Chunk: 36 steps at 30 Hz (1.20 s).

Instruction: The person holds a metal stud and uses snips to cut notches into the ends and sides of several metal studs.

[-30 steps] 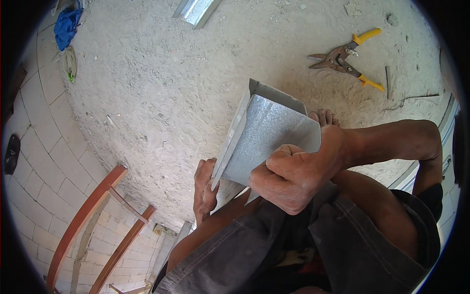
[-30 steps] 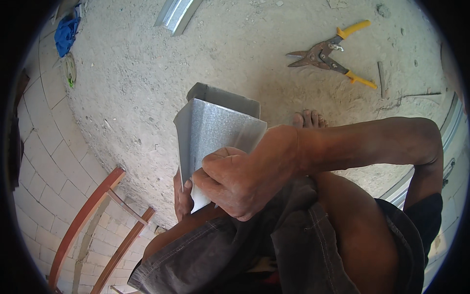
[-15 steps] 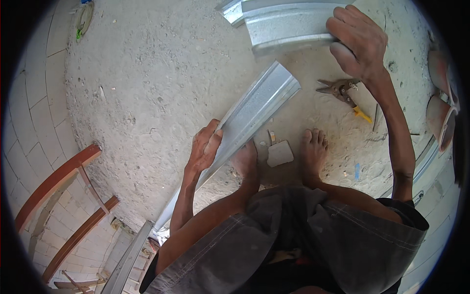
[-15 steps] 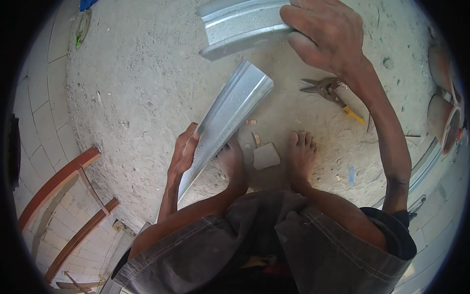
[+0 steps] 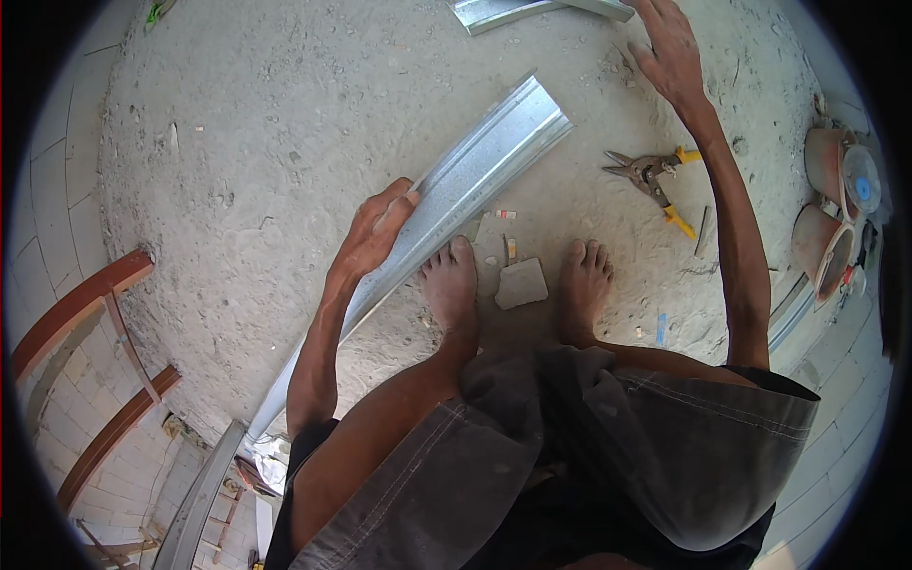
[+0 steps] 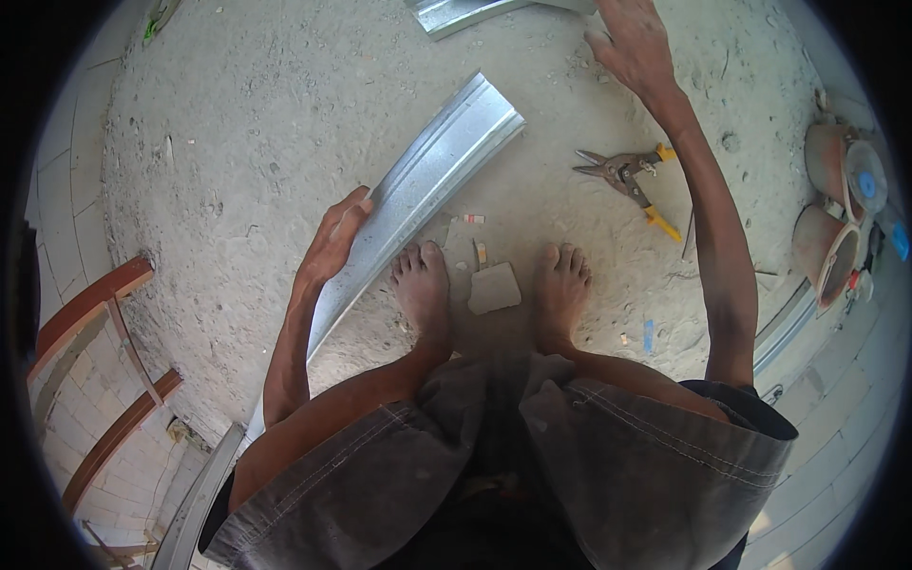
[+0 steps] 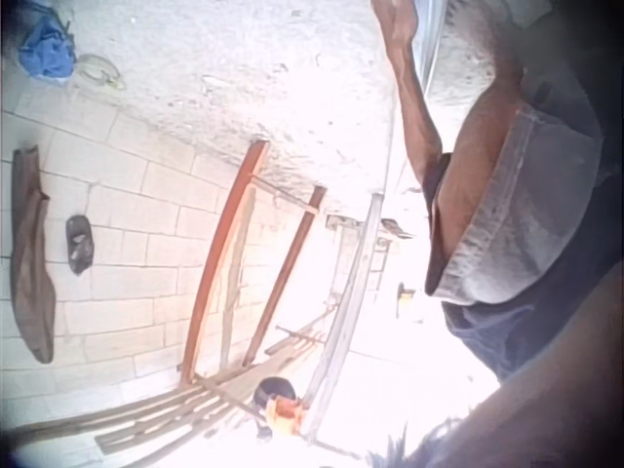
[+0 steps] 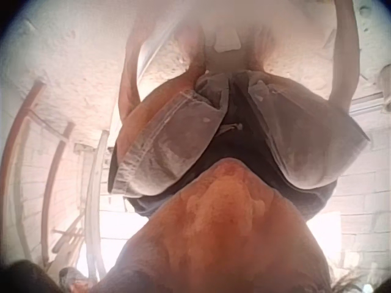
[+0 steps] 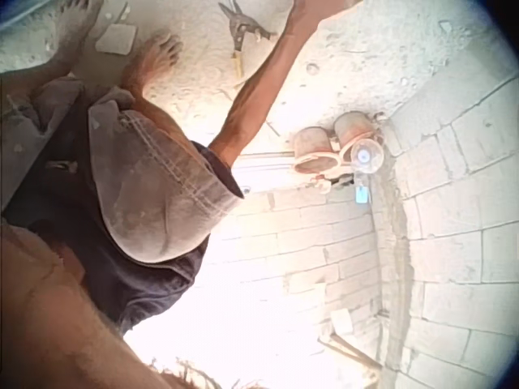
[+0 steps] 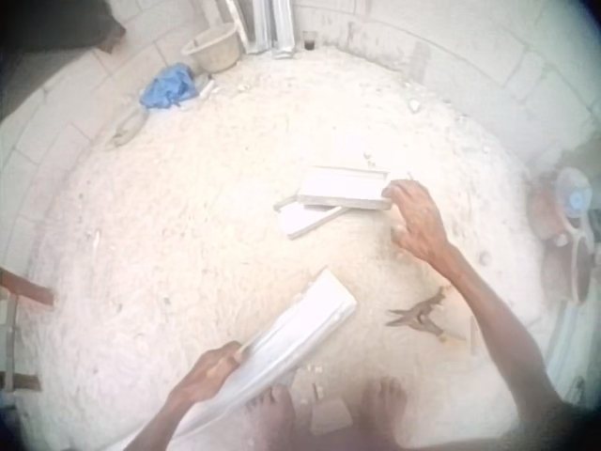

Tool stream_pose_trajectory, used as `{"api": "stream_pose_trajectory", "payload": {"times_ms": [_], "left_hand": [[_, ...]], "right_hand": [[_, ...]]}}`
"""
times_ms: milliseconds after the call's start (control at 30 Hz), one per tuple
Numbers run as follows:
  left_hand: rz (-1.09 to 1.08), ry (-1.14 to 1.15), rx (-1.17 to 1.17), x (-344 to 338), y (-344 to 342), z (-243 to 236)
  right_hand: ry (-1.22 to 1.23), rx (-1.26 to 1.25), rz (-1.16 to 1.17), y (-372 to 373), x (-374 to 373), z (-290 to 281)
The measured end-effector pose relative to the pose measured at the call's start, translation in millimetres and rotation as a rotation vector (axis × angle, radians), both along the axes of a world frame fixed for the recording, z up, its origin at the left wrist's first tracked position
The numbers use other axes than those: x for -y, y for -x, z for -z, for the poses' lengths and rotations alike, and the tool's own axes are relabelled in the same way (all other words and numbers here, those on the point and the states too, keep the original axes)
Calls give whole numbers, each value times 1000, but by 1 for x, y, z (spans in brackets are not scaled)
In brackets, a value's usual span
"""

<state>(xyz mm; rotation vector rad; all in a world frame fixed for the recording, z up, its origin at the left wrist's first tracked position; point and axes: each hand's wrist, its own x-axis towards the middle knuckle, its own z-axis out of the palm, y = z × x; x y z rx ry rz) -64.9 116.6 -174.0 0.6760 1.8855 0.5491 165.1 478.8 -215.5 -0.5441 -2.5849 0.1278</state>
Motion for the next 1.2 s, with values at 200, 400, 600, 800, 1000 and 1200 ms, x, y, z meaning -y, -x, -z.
{"api": "stream_pose_trajectory", "payload": {"times_ms": [200, 400, 600, 800, 1000, 1200], "left_hand": [[41, 140, 100, -7, 3, -8], [31, 179, 180, -6, -4, -21], [64, 45, 56, 10, -3, -7], [133, -53, -160, -16, -15, -18], [143, -175, -199, -50, -29, 6], [119, -227, -195, -55, -28, 24]], "right_hand": [[266, 652, 66, -151, 64, 13], [200, 690, 178, -183, 79, 43], [194, 721, 100, -181, 73, 37], [892, 747, 343, -168, 104, -8], [1935, 301, 519, -150, 134, -64], [1802, 468, 544, -108, 153, -144]]}}
